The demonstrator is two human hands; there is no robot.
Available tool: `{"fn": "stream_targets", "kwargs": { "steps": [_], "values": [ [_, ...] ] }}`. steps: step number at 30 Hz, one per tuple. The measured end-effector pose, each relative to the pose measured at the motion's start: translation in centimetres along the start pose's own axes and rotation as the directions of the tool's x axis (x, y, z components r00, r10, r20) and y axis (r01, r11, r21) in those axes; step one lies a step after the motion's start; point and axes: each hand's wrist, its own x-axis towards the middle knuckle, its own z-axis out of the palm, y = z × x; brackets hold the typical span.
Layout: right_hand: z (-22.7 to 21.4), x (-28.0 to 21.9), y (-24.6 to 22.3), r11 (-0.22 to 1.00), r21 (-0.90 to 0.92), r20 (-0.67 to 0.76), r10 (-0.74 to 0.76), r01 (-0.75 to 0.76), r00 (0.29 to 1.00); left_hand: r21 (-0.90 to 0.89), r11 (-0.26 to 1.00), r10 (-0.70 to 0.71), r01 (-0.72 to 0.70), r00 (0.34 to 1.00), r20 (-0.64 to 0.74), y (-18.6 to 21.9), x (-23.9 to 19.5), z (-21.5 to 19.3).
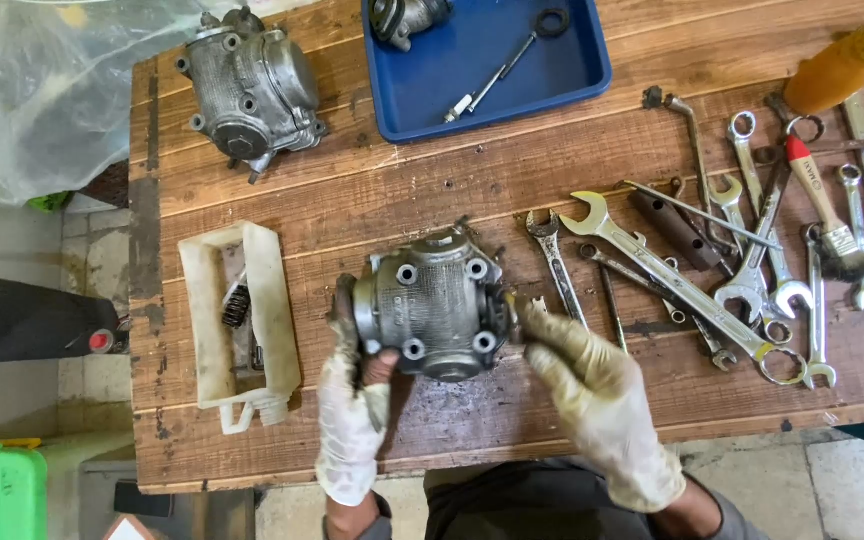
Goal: Cleaning and inspecting a motorcycle engine cylinder head using a pick tool and wrenches at a workbench.
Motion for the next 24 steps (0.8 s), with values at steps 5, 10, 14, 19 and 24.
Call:
{"fn": "stream_targets", "kwargs": {
  "steps": [5, 10, 14, 19, 24],
  "values": [
    [1.4, -3.1, 3.4, 0.996, -0.041, 0.118, 0.078, -0.074, 0.990, -0.181, 0.967, -0.212, 0.180, 0.961, -0.180, 0.6, 2.3, -1.5],
    [2.3, -3.5, 2.4, 0.973, -0.045, 0.310, 0.228, -0.225, 0.923, 0.269, 0.961, 0.083, -0.055, 0.992, -0.094, 3.3, 3.4, -2.0],
    [1.1, -2.3, 1.4, 0.991, -0.127, 0.430, 0.008, 0.052, 0.903, 0.271, 0.955, 0.157, -0.121, 0.981, -0.117, 4.7, 3.1, -1.3],
    [0.0, -1.1, 3.0, 0.887, -0.219, 0.506, -0.252, 0.406, 0.825, 0.328, 0.938, 0.170, -0.111, 0.973, -0.156, 8.1, 2.7, 1.1],
    [-0.6, -0.3, 6.6, 0.715, -0.386, 0.573, -0.310, 0.583, 0.759, 0.512, 0.835, 0.224, -0.200, 0.975, 0.015, 9.4, 3.9, 2.8]
  ]
}}
